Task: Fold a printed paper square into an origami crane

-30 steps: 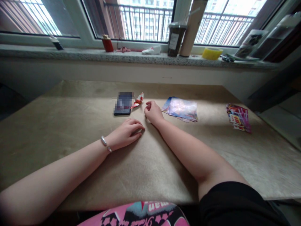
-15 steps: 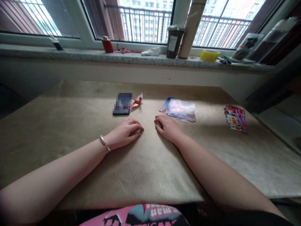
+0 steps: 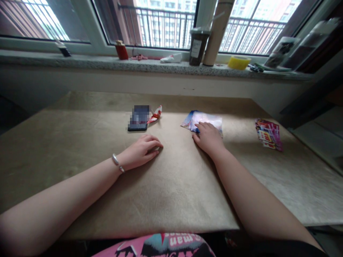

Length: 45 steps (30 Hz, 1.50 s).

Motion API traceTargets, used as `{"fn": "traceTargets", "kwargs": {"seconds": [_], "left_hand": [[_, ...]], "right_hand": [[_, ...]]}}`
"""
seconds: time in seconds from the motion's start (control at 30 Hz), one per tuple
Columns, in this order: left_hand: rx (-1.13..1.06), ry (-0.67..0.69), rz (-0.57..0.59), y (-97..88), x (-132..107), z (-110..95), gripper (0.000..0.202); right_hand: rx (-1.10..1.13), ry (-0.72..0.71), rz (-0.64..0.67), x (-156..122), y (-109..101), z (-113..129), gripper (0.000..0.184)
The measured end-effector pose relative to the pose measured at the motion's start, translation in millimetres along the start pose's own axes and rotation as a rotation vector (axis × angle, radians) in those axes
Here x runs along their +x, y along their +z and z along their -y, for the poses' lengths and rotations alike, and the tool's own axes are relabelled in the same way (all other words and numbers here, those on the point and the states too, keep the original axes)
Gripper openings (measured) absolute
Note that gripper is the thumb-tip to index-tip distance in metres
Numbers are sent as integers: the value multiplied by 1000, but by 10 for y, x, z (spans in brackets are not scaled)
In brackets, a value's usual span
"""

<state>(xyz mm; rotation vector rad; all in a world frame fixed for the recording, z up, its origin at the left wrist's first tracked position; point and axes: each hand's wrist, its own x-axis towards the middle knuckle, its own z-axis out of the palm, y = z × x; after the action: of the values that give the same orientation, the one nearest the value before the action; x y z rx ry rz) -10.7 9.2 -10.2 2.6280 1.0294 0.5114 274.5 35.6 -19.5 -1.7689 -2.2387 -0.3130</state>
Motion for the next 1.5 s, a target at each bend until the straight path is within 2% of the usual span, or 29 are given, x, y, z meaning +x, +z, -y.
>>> {"fn": "traceTargets", "kwargs": {"seconds": [0.13,0.27,0.4,0.57,1.0,1.3,1.5], "left_hand": [[0,-4,1,-12,-4,-13,21],[-6,-15,-1,-14,-7,-20,21],[-7,-11,-1,-3,-4,-11,21],[1,-1,0,1,3,-7,21],[-2,-10,7,-10,6,-24,21],[-8,-15,12,-15,1,-17,21],[9,-4,10,-7,3,-15,21]], "right_hand": [[59,29,65,44,47,-23,41],[48,66,63,65,20,-11,35],[6,21,83,56,-51,30,23],[-83,8,107,56,-109,113,27],[-62,48,59,46,-85,145,16],[67,-99,52,0,-70,153,19],[184,-384,82,-40,-112,235,17]]}}
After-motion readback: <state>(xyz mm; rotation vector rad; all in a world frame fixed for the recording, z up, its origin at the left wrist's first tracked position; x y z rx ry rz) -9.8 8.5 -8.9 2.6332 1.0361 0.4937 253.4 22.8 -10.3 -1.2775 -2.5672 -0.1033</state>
